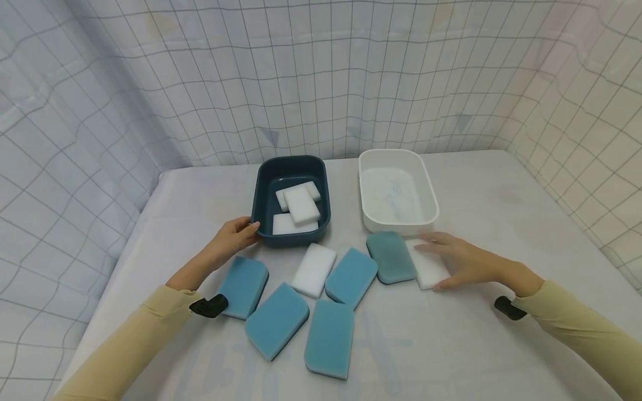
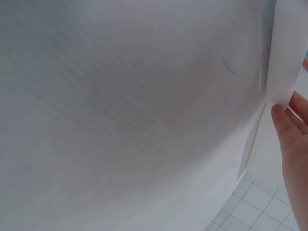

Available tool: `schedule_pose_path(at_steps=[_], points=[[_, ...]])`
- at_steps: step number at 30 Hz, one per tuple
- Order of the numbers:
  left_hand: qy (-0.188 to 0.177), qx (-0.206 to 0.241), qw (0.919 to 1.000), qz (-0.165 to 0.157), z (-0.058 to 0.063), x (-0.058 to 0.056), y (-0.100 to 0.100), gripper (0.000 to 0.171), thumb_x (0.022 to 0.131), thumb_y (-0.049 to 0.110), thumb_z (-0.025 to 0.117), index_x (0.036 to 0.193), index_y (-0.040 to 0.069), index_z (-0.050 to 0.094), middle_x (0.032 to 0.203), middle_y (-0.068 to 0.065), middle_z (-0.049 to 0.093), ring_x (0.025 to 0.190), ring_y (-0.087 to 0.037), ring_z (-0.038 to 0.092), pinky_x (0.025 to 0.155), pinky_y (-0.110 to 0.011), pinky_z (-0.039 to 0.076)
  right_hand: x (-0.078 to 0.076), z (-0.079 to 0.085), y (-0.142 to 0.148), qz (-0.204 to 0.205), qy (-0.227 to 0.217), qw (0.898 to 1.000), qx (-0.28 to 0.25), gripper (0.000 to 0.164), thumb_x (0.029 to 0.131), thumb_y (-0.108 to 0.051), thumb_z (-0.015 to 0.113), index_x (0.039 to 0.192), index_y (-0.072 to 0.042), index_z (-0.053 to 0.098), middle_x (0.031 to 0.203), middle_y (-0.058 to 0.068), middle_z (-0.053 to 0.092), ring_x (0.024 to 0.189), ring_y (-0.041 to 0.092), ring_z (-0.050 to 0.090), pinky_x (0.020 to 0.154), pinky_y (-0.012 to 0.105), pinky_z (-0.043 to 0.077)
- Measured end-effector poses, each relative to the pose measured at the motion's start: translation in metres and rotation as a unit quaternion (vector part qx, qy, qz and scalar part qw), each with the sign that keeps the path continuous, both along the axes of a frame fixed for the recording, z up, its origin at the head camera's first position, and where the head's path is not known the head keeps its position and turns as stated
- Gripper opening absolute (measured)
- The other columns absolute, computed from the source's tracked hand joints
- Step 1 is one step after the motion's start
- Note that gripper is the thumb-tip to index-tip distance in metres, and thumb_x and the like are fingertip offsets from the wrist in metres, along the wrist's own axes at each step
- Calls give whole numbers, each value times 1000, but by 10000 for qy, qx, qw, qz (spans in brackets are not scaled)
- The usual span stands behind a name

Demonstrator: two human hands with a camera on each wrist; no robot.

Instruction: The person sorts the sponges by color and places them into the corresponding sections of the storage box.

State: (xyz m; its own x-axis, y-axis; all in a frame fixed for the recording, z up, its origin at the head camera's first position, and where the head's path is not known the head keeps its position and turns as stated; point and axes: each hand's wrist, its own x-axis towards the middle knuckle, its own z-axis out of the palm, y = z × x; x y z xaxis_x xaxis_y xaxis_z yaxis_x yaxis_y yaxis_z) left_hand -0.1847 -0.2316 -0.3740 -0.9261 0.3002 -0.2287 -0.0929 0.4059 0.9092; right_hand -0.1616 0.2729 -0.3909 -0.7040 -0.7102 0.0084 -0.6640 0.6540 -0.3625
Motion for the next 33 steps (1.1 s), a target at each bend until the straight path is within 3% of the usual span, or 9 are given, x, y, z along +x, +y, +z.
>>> schedule_pose_path(at_steps=[12,21,29,33], points=[[-8,-36,10000,-35,1,0,0,62,102,30,36,145,-10,17,147,-32,28,134,-41,37,106,-42,37,15,10,9,-162,238,9996,27,79,70,-44,80,135,-12,50,139,14,43,124,32,44,92,52,49],[-6,-57,10000,-41,0,-1,0,62,102,30,36,145,-10,16,147,-32,28,134,-41,37,106,-42,36,22,28,13,82,905,9959,8,79,66,-41,83,134,-15,52,135,10,46,118,24,46,86,42,52],[-59,-86,9999,14,-1,-1,-1,65,102,32,37,146,-9,15,148,-31,27,135,-40,36,107,-42,36,21,43,11,256,1128,9932,-107,80,66,-43,82,134,-17,51,136,7,46,119,21,45,92,18,43],[-82,-160,9998,64,0,-1,1,63,102,31,37,146,-8,15,148,-30,28,134,-40,37,107,-42,37,19,50,9,389,1227,9915,-191,79,66,-43,82,134,-16,51,136,8,46,119,22,45,92,14,40]])
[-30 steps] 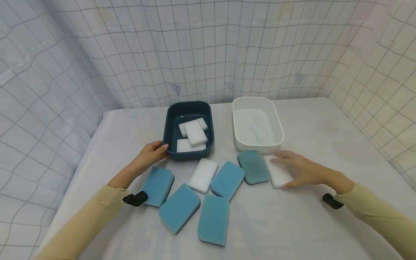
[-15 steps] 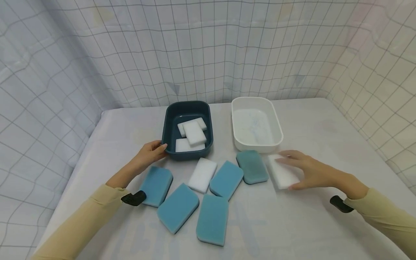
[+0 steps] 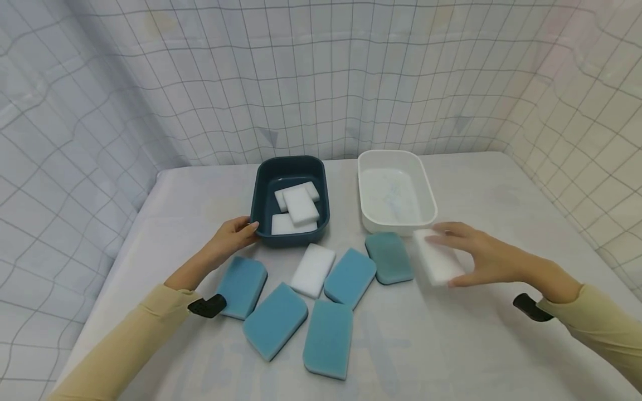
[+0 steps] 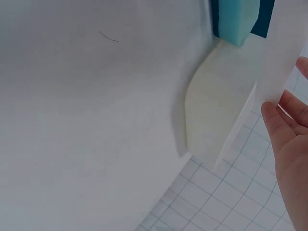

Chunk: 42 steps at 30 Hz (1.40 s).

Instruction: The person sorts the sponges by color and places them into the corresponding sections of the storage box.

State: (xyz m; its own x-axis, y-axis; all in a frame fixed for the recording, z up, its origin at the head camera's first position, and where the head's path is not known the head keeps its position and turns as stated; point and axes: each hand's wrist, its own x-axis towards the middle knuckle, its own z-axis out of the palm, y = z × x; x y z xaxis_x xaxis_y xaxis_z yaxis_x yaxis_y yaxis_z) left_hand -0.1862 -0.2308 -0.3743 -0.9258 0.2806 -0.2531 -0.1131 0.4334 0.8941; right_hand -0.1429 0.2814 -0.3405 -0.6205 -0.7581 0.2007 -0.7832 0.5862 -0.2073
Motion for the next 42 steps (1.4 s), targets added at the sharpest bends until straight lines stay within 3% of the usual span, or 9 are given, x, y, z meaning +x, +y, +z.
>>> schedule_pose_path(at_steps=[8,10,14,17,23,30,35,42], points=[[73,22,10000,15,1,-1,1,62,102,30,37,146,-8,17,148,-30,29,134,-40,38,107,-42,37,-12,9,-13,152,35,9999,-69,78,68,-41,82,135,-17,50,139,9,44,122,26,44,101,5,28],[44,36,10000,19,-1,0,2,61,102,29,37,146,-9,18,148,-30,28,134,-40,38,107,-42,37,-14,10,-17,166,-36,9998,-56,77,69,-40,81,135,-17,50,139,9,44,123,26,43,102,7,30],[-23,43,10000,27,-6,2,3,59,102,27,37,145,-9,19,148,-30,29,134,-40,39,106,-42,38,-17,12,-25,145,-133,9998,63,76,70,-39,81,136,-17,49,140,9,44,123,24,45,95,28,46],[-25,26,10000,65,-7,4,4,59,102,27,38,145,-9,20,147,-30,31,133,-40,40,105,-42,39,-21,13,-32,172,-178,9996,100,75,71,-39,80,135,-16,50,139,10,44,122,25,46,89,42,51],[7,-50,9999,134,-3,4,4,57,102,25,37,145,-9,20,147,-30,31,133,-40,40,105,-43,39,-33,19,-49,404,-133,9991,-39,75,70,-35,81,136,-15,50,140,11,44,122,25,47,90,41,50],[272,-15,9996,51,-1,5,4,65,100,36,42,141,-11,27,142,-33,36,128,-38,47,103,-41,44,-48,31,-69,509,-305,9982,-38,76,72,-33,80,137,-14,48,143,12,40,127,26,43,97,44,47],[53,-6,9998,192,-3,5,7,56,101,26,39,143,-10,26,144,-31,36,131,-40,43,105,-43,41,-56,36,-83,553,-504,9972,81,74,75,-35,77,138,-13,46,145,12,38,130,28,39,101,48,43],[106,-39,9998,191,-1,5,4,54,102,23,37,144,-10,24,144,-31,35,130,-40,43,104,-44,41,-70,40,-108,650,-641,9958,99,76,75,-35,78,139,-11,45,146,14,36,132,31,37,105,50,40]])
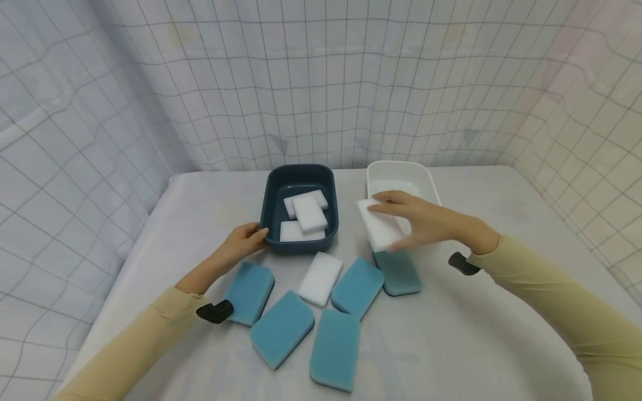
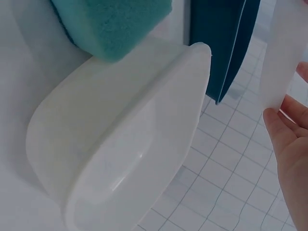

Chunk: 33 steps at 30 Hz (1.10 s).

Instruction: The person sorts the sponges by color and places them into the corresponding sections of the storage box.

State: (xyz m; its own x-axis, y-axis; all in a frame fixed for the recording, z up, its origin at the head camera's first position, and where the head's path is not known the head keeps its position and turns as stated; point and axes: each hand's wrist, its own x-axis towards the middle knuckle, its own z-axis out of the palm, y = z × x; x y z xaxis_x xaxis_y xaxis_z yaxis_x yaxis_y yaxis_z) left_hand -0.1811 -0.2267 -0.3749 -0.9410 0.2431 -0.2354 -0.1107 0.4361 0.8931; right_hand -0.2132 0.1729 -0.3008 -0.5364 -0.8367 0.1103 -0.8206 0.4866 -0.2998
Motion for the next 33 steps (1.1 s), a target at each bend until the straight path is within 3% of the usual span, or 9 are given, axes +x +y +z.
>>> schedule_pose_path(at_steps=[20,33], points=[[30,30,10000,84,-2,0,2,53,102,22,38,143,-10,25,143,-31,37,129,-41,45,104,-43,41,-25,-10,-62,478,-206,9984,-235,76,76,-31,77,140,-6,43,147,21,35,135,36,34,108,53,38],[132,-62,9999,23,-5,-3,-3,52,102,22,39,140,-11,30,142,-31,38,128,-41,46,104,-44,42,-36,-15,-118,610,-471,9970,-63,78,78,-35,75,143,-9,40,151,19,29,140,34,29,114,51,32]])
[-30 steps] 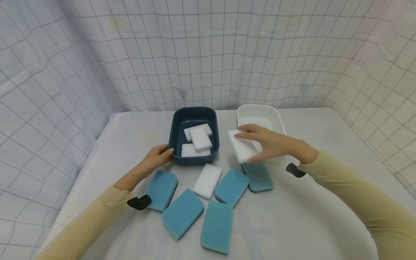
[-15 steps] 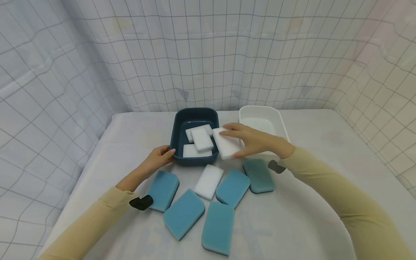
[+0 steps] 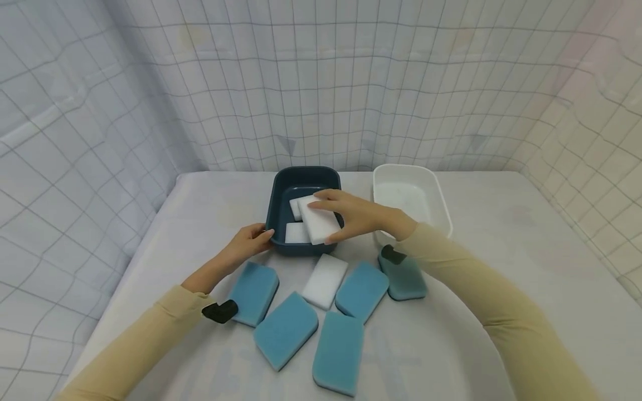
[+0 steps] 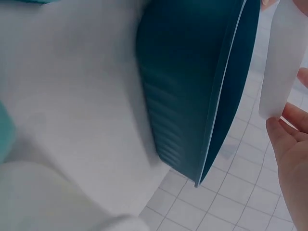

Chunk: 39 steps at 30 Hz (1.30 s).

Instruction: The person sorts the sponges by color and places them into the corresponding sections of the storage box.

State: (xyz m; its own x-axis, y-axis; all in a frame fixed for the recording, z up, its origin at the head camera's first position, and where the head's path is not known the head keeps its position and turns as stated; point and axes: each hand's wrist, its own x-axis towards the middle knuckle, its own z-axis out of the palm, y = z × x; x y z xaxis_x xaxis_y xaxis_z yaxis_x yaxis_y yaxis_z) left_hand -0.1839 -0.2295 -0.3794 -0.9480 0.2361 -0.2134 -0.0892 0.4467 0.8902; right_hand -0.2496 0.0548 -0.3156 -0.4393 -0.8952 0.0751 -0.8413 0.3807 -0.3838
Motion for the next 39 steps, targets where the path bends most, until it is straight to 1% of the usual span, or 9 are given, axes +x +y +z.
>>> schedule_pose_path(at_steps=[4,8,12,16,24,27,29,34,39], points=[[10,-36,10000,15,0,1,0,51,102,23,39,140,-11,31,142,-31,39,128,-41,46,104,-44,42,-1,-1,-11,14,-144,9999,-54,78,79,-34,74,143,-8,39,151,20,28,142,36,26,114,52,31],[22,-53,10000,26,1,2,1,50,102,22,39,139,-10,32,141,-31,39,128,-41,46,104,-45,42,-5,-5,-19,-146,-329,9993,26,78,80,-35,73,144,-11,37,153,18,25,143,33,23,115,51,30],[1,-53,10000,51,1,3,3,49,102,20,38,139,-11,32,141,-31,39,128,-41,46,104,-45,42,-8,-12,-24,-214,-358,9991,8,79,79,-36,73,144,-12,37,153,18,25,143,33,23,115,51,30],[-12,-48,10000,51,1,3,3,50,102,21,38,140,-11,31,142,-31,39,129,-41,45,104,-44,42,-10,-15,-29,-135,-259,9995,-150,78,79,-34,74,144,-9,38,152,21,26,142,36,25,114,52,30],[24,-70,10000,22,3,2,2,52,102,24,38,140,-11,31,141,-31,39,129,-40,46,104,-44,43,-16,-17,-42,-190,-7,9988,-457,75,83,-30,71,145,-7,34,156,22,16,144,36,21,116,54,27],[32,-33,10000,-7,3,1,3,51,102,23,38,140,-10,32,142,-30,40,129,-40,46,104,-44,42,-15,-18,-44,-194,-3,9988,-449,75,84,-28,70,145,-7,33,157,21,15,144,35,21,116,53,27],[66,23,10000,-57,4,2,3,50,102,22,37,140,-10,31,142,-31,39,129,-41,45,104,-45,42,-14,-18,-45,-192,-47,9990,-390,74,84,-27,70,146,-7,33,157,19,15,144,35,21,116,55,26],[99,64,9999,-103,5,3,0,51,102,22,38,140,-11,31,142,-31,39,129,-41,45,105,-46,41,-10,-16,-43,-70,-54,9996,-262,73,85,-26,69,145,-7,33,157,18,18,144,33,24,115,55,28],[98,16,9999,-119,3,3,-2,51,102,24,38,139,-11,31,141,-31,40,129,-41,45,105,-46,41,-8,-17,-38,88,146,9993,-339,70,85,-25,69,143,-4,37,154,20,26,141,34,31,114,48,34]])
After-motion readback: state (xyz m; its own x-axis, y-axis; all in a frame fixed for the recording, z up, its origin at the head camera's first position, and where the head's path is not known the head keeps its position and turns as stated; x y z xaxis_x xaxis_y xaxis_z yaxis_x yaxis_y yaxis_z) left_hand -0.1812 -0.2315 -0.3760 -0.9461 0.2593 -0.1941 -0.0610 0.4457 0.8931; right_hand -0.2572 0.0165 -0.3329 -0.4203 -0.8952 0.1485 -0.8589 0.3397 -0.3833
